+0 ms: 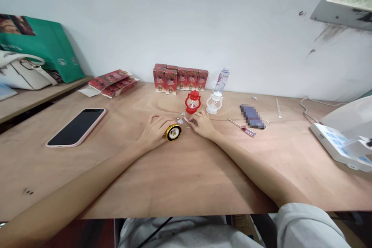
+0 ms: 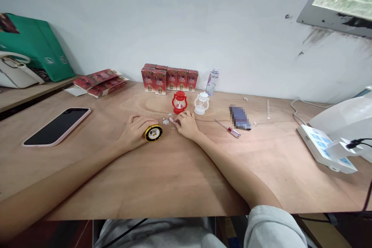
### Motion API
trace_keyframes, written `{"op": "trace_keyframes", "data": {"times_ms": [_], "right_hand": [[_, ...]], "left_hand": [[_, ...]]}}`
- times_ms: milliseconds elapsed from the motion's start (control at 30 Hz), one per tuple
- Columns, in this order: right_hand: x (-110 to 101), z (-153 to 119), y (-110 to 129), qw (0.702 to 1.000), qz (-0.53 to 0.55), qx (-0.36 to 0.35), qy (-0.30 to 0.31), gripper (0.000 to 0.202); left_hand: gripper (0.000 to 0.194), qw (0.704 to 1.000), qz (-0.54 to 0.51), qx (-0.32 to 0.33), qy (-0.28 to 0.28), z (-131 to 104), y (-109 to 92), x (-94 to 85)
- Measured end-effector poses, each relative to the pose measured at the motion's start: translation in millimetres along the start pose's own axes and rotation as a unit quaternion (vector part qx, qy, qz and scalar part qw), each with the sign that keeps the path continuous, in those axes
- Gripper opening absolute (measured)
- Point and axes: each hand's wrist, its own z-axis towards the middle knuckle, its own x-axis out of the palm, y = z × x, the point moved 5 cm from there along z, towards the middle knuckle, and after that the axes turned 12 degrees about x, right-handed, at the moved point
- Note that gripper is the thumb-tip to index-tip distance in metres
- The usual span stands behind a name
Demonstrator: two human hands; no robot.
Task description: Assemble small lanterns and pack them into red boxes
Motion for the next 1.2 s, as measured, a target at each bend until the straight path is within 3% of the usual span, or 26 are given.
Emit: {"op": "trace_keyframes", "data": {"times_ms": [267,433,567,833,967,1200], "right_hand": [[-1.5,0.7,-1.2,1.0,0.028,-0.006,-0.008,0.006],[-15.7,-12.9,12.5,0.99,0.068,-0.08,-0.095,0.016],[-20.2,-29.6,27.4,0.982,0.08,-0.095,-0.141,0.023],[-12.6,-47.5,59.1,0.982,0.035,-0.165,-0.089,0.021],[-17.5,-47.0,60.7,0.98,0.034,-0.152,-0.121,0.026],[-15.2,-45.2,61.2,0.982,0.027,-0.151,-0.107,0.026]], "left_hand": [[0.019,1.0,0.008,0.004,-0.012,0.6,-0.2,-1.9],[0.02,1.0,0.015,-0.01,0.0,0.5,0.7,-1.5],[0.02,1.0,0.014,-0.01,0.0,0.6,0.9,-1.6],[0.02,1.0,0.002,-0.005,0.007,0.9,-0.3,1.7],[0.02,1.0,-0.001,0.004,0.002,1.3,-2.0,1.4],[0.018,1.0,-0.001,0.031,-0.005,4.4,-6.2,-1.2]]}}
